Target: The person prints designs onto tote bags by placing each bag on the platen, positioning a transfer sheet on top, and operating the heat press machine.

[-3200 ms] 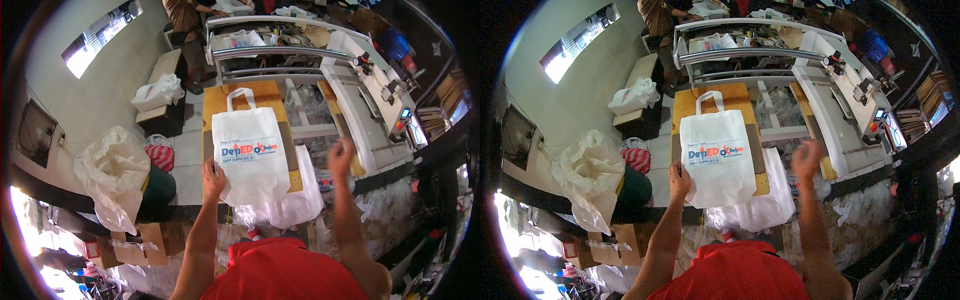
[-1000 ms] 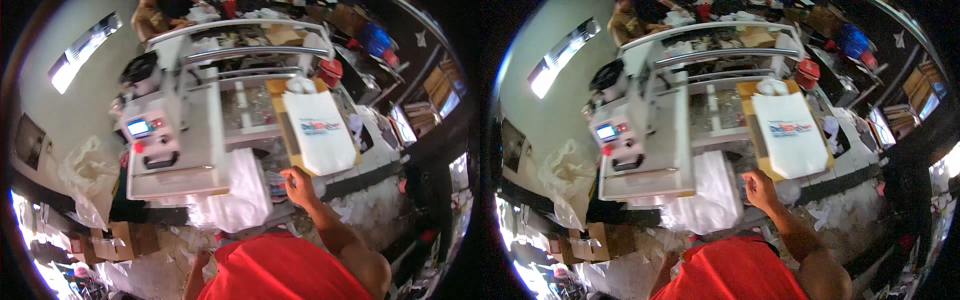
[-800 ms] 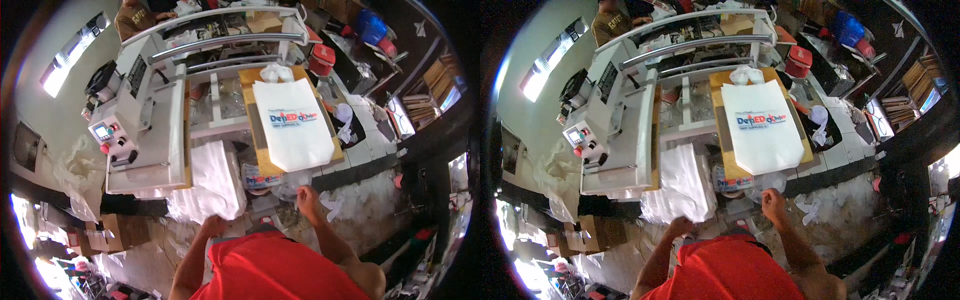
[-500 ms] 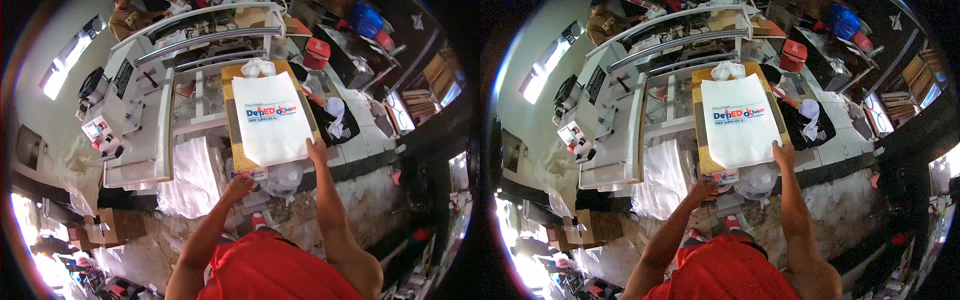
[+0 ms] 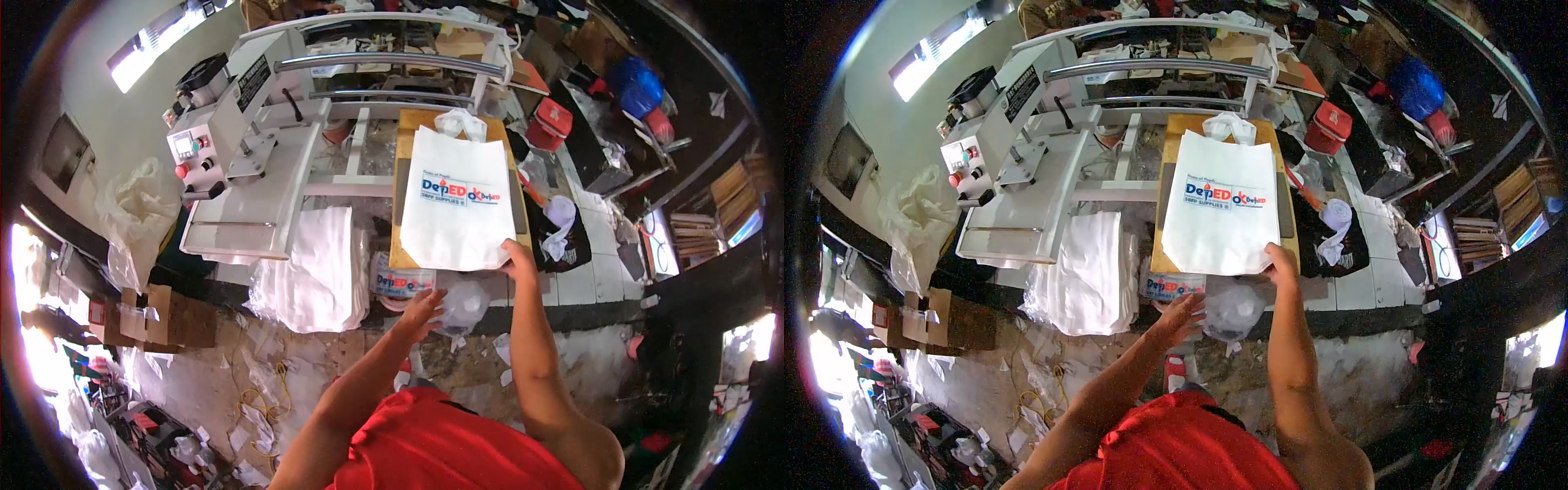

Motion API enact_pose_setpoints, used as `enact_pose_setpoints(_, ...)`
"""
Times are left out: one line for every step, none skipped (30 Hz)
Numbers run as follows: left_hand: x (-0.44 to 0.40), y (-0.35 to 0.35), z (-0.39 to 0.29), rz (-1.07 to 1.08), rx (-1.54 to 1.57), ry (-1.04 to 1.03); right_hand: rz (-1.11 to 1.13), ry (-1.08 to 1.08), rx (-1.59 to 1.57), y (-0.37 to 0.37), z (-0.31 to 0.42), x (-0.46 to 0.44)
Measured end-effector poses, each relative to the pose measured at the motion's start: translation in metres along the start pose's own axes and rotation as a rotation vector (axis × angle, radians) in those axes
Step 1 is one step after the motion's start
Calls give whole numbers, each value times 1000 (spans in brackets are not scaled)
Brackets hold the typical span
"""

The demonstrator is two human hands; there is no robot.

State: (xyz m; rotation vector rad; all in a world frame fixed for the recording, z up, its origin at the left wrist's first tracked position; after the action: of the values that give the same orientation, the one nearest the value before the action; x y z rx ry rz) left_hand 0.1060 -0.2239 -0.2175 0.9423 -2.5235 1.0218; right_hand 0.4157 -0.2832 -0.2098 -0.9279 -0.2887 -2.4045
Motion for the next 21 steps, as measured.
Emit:
enact_pose_setpoints(-2,-1,-1,5,39,-2,106,-61,-193,-10,-3,4)
enact_pose_setpoints(-1,-3,-5,1,42,-16,216,-122,-384,-26,-2,17)
enact_pose_setpoints(1,-6,-8,-26,161,-61,200,-164,-263,-39,-11,33)
enact_pose_setpoints(5,-8,-13,-54,281,-109,207,-183,-149,-55,-28,46)
enact_pose_setpoints(11,-10,-25,-62,292,-124,251,-168,-106,-76,-41,69)
enact_pose_setpoints(19,-9,-42,-176,426,-163,231,-166,-162,-89,-66,83)
enact_pose_setpoints(26,-2,-52,-290,557,-203,420,-178,-206,-111,-83,112)
enact_pose_setpoints(25,14,-50,-306,570,-223,521,-159,-270,-124,-94,144)
enact_pose_setpoints(23,41,-47,-334,386,-319,712,-161,-235,-131,-120,149)
enact_pose_setpoints(28,62,-48,-373,202,-411,821,-264,-244,-128,-141,171)
enact_pose_setpoints(42,73,-54,-520,61,-411,940,-376,-240,-125,-160,193)
enact_pose_setpoints(54,83,-53,-590,83,-454,1021,-485,-168,-120,-189,194)
enact_pose_setpoints(72,93,-62,-627,-200,-655,1111,-607,-75,-113,-217,188)
enact_pose_setpoints(95,106,-71,-688,-498,-815,962,-734,63,-95,-247,175)
enact_pose_setpoints(122,111,-76,-698,-550,-787,825,-685,246,-80,-262,170)
enact_pose_setpoints(165,105,-85,-712,-593,-743,726,-647,432,-68,-272,167)
enact_pose_setpoints(219,99,-103,-744,-631,-666,631,-599,661,-53,-290,154)
enact_pose_setpoints(271,95,-123,-769,-660,-586,588,-566,865,-26,-331,110)
enact_pose_setpoints(314,98,-130,-734,-611,-610,547,-541,1067,0,-370,67)
enact_pose_setpoints(357,106,-129,-841,-582,-613,491,-504,1219,6,-371,59)
enact_pose_setpoints(390,109,-130,-848,-618,-634,478,-493,1312,0,-378,50)
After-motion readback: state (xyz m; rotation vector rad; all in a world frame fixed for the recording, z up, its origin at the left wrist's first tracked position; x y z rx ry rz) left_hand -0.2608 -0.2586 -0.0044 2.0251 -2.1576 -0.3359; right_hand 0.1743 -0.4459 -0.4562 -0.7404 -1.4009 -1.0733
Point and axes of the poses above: each hand's wrist, its own x-axis away from the middle knuckle, its own y-axis out of the back of the hand, z = x × y, the point moved 6 cm from there along -x, towards the middle knuckle, and after that the axes turned 13 degrees about -y, right-handed, at the moved point
